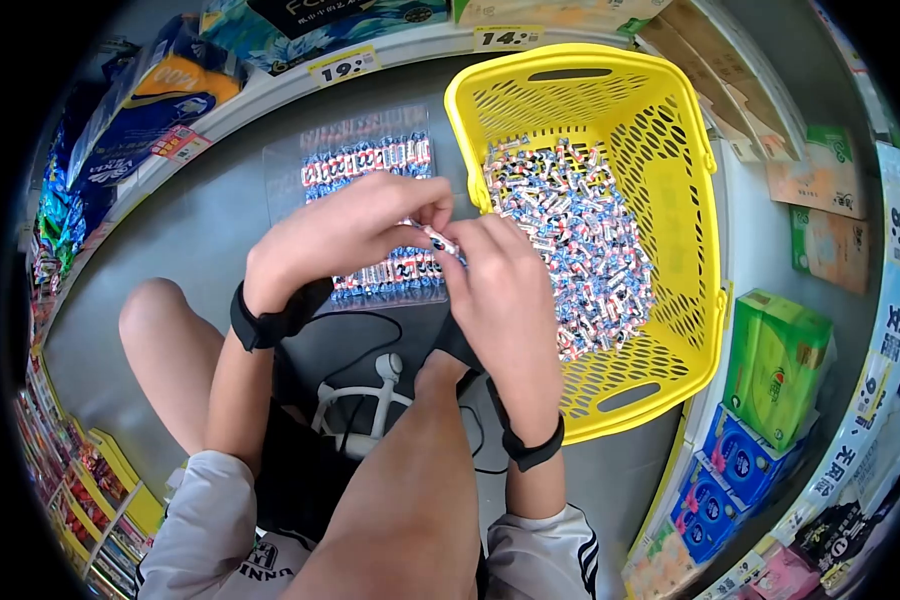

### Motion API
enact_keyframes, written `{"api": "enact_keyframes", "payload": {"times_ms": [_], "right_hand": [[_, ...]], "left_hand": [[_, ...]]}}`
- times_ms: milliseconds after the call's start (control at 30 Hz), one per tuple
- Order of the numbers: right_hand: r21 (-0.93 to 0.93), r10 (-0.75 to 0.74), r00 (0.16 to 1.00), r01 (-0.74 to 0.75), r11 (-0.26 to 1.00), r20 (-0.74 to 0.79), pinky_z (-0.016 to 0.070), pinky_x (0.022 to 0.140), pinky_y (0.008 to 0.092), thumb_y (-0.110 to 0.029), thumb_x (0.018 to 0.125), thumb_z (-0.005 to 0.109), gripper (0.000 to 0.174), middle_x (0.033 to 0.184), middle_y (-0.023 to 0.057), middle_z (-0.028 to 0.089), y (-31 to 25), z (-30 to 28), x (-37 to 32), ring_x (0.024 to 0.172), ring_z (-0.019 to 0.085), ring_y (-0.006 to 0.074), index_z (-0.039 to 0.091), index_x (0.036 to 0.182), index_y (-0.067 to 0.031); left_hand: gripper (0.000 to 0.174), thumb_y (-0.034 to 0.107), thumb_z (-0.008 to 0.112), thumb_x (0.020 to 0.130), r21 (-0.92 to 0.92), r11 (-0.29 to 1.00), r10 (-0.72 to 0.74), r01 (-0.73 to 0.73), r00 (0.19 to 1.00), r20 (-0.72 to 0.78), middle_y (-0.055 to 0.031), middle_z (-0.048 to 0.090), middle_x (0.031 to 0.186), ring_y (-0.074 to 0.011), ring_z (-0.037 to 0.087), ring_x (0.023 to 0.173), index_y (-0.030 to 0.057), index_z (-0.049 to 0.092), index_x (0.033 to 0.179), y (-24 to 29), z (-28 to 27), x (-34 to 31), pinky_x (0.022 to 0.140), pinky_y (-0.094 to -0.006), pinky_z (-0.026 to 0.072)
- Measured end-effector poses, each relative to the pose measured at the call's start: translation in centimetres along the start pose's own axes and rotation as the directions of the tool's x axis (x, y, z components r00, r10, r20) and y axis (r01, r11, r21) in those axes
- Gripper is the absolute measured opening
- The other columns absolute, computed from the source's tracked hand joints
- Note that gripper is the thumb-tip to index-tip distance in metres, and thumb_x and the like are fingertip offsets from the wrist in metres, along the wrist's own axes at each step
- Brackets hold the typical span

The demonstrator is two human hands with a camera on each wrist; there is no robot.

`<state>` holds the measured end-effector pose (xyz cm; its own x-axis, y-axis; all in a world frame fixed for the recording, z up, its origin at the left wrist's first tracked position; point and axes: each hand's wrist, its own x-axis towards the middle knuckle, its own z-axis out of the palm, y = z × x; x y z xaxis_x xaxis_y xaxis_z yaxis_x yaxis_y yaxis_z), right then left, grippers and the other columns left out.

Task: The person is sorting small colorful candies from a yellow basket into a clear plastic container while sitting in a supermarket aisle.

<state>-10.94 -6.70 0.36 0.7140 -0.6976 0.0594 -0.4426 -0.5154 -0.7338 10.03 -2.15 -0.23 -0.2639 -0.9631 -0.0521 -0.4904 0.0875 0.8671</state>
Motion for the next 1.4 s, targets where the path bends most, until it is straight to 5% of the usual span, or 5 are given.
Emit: {"api": "enact_keyframes", "payload": {"times_ms": [467, 867, 1200, 1267, 1400], "right_hand": [[0.120, 0.129, 0.985, -0.142, 0.983, 0.113, 0.0574, 0.075, 0.0502, -0.003, 0.084, 0.077, 0.016, 0.091, 0.0226, 0.071, 2.9, 12.4, 1.9, 0.086, 0.071, 0.0438, 0.068, 0.096, 0.0037], [-0.252, 0.141, 0.990, -0.140, 0.958, -0.013, 0.0627, 0.070, 0.0449, -0.001, 0.091, 0.068, 0.019, 0.088, 0.0239, 0.072, 3.4, 17.8, 3.9, 0.082, 0.076, 0.0382, 0.067, 0.107, 0.0096], [-0.395, 0.271, 0.962, -0.264, 0.880, -0.040, 0.0636, 0.067, 0.0489, -0.002, 0.088, 0.068, 0.018, 0.084, 0.0256, 0.074, 4.2, 21.2, 6.5, 0.079, 0.077, 0.0413, 0.064, 0.100, 0.0110], [-0.608, 0.255, 0.963, -0.257, 0.751, -0.092, 0.0637, 0.061, 0.0299, -0.006, 0.090, 0.070, 0.014, 0.086, 0.0153, 0.074, 4.7, 22.1, 6.6, 0.076, 0.078, 0.0246, 0.065, 0.098, 0.0050], [-0.581, 0.250, 0.966, -0.239, 0.778, -0.063, 0.0637, 0.061, 0.0296, -0.008, 0.091, 0.070, 0.016, 0.087, 0.0135, 0.073, 5.3, 22.3, 5.9, 0.075, 0.077, 0.0239, 0.066, 0.099, 0.0051]], "left_hand": [[0.019, 0.003, 0.079, 0.087, 0.098, 0.912, -0.408, 0.398, 0.903, 0.134, -0.0127, 0.072, 0.089, -0.0277, 0.070, 0.089, 0.0031, 0.071, 0.104, -10.3, -0.4, -3.7, 0.078, -0.0412, 0.0540], [0.020, 0.009, 0.076, 0.091, 0.001, 0.910, -0.413, 0.415, 0.907, -0.077, -0.0139, 0.068, 0.080, -0.0316, 0.064, 0.076, 0.0077, 0.073, 0.112, -15.8, 2.5, -3.4, 0.072, -0.0443, 0.0500], [0.030, -0.002, 0.063, 0.093, 0.223, 0.942, -0.135, 0.250, 0.892, -0.432, -0.0184, 0.068, 0.116, -0.0401, 0.068, 0.105, 0.0031, 0.067, 0.122, -16.5, 3.9, -4.1, 0.088, -0.0467, 0.0562], [0.031, -0.004, 0.062, 0.092, 0.289, 0.923, -0.116, 0.255, 0.898, -0.423, -0.0190, 0.067, 0.116, -0.0415, 0.067, 0.107, 0.0028, 0.067, 0.121, -16.2, 3.7, -4.2, 0.088, -0.0472, 0.0560], [0.040, -0.007, 0.063, 0.082, 0.323, 0.918, -0.128, 0.229, 0.944, -0.305, -0.0177, 0.068, 0.118, -0.0392, 0.066, 0.113, 0.0014, 0.068, 0.121, -16.6, 4.5, -4.7, 0.094, -0.0467, 0.0551]]}}
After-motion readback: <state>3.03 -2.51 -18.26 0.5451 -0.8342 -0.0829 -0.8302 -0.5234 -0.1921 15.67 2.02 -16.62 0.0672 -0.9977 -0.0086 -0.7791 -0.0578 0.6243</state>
